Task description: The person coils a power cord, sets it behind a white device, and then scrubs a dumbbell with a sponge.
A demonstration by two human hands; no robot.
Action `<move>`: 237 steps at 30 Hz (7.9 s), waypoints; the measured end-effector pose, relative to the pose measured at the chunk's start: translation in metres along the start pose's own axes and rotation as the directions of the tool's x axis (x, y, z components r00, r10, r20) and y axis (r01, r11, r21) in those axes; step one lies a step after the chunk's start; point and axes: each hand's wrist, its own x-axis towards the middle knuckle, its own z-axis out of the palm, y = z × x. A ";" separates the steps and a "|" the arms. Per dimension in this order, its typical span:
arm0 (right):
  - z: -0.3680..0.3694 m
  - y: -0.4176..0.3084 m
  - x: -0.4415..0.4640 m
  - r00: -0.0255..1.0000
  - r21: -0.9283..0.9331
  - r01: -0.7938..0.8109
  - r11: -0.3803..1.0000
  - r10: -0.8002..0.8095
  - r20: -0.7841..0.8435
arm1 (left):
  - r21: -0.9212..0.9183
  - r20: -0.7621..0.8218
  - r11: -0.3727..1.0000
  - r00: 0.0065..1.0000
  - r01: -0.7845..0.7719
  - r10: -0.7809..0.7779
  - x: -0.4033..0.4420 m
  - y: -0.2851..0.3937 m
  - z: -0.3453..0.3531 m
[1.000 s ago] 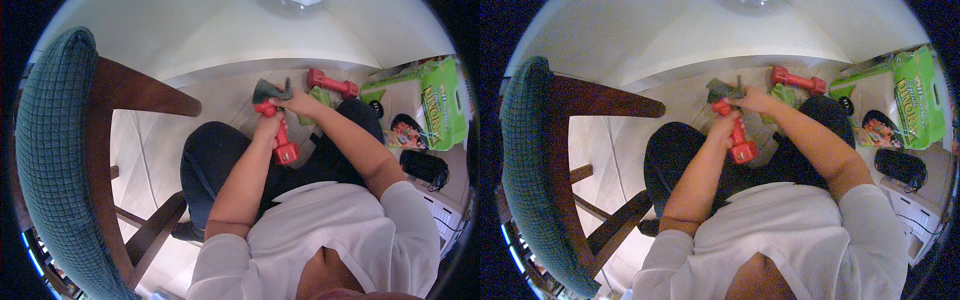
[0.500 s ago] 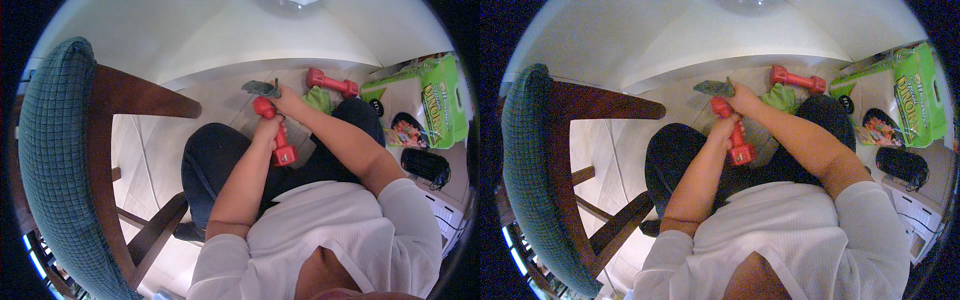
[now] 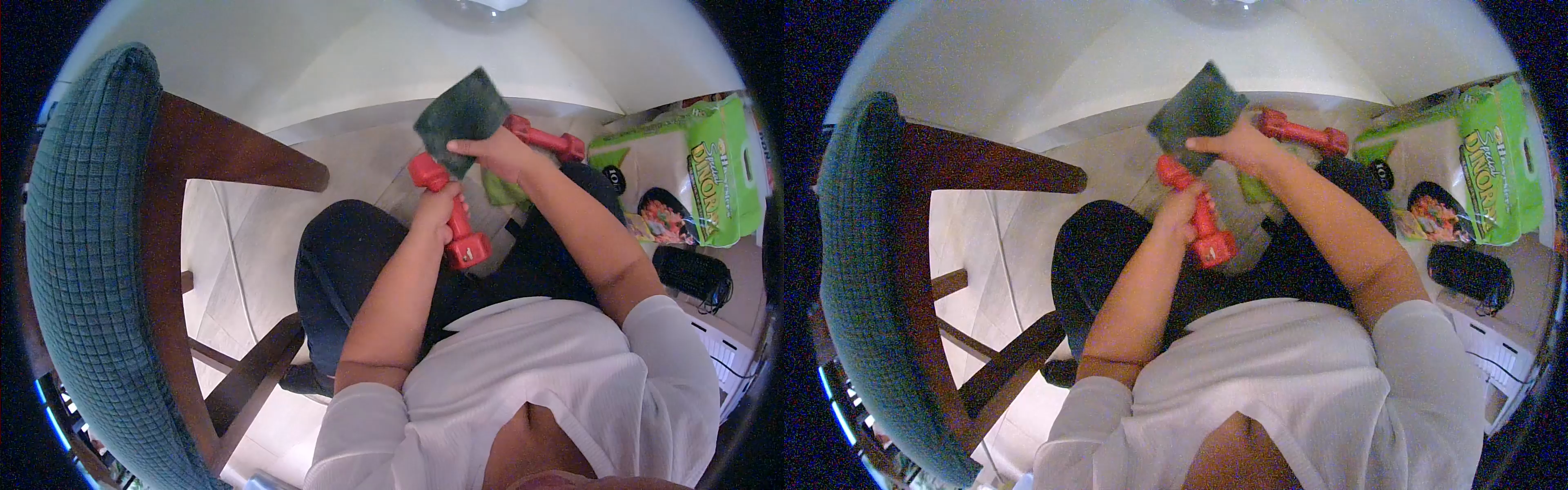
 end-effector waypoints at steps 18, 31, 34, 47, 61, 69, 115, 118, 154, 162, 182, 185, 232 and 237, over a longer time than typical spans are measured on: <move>0.009 0.040 0.010 0.997 -0.737 0.018 0.676 -0.064 -0.035 | 0.133 -0.045 0.991 0.998 -0.029 0.035 -0.011 0.002 0.003; 0.016 0.040 0.011 0.987 -0.800 0.043 0.598 -0.150 -0.059 | 0.092 -0.010 0.995 0.999 -0.035 0.037 -0.008 0.000 0.000; 0.018 0.038 0.012 0.968 -0.760 0.147 0.634 -0.249 -0.020 | 0.061 -0.009 0.998 1.000 -0.008 0.008 -0.008 0.001 0.000; -0.034 0.008 0.023 0.962 0.118 -0.161 0.980 0.182 -0.204 | 0.089 -0.005 0.995 0.999 -0.047 0.047 -0.026 0.012 0.016; 0.023 0.029 0.005 0.962 -0.580 0.255 0.774 -0.261 0.076 | 0.151 -0.030 0.986 0.996 -0.076 0.081 -0.018 0.006 0.007; 0.030 0.031 0.022 0.982 -0.850 0.125 0.511 -0.188 0.031 | 0.097 -0.050 0.991 0.994 -0.092 0.097 -0.019 0.008 0.009; -0.012 -0.058 -0.077 0.883 -0.909 0.388 -0.155 -0.221 0.415 | -0.325 0.204 0.919 0.932 -0.223 0.298 -0.039 0.022 0.029; 0.005 -0.114 -0.093 0.835 -0.825 0.515 0.234 -0.356 0.420 | -0.235 0.240 0.938 0.920 -0.253 0.309 -0.022 0.019 0.013; 0.139 -0.143 -0.150 0.490 0.953 -0.155 0.259 -0.818 0.302 | -0.226 0.105 0.942 0.955 -0.247 0.276 -0.027 0.015 0.023; 0.117 -0.155 -0.144 0.407 0.883 0.433 0.179 -0.913 -0.015 | -0.281 0.120 0.959 0.990 -0.038 0.074 0.001 0.005 0.001; -0.002 0.020 -0.068 0.867 0.380 -0.494 0.782 0.474 0.152 | -0.187 0.270 0.935 0.899 -0.303 0.345 -0.035 0.017 0.029; 0.000 0.029 -0.072 0.922 0.241 -0.386 0.891 0.365 0.128 | -0.012 0.330 0.865 0.815 -0.501 0.476 -0.050 0.027 0.036; -0.037 -0.106 -0.075 0.884 -0.899 0.248 0.360 -0.464 0.058 | -0.247 0.319 0.937 0.892 -0.249 0.321 -0.055 0.032 0.030; -0.005 -0.059 -0.043 0.892 -0.740 0.443 0.507 -0.331 0.307 | -0.250 0.454 0.965 0.870 -0.083 0.192 -0.047 0.024 0.023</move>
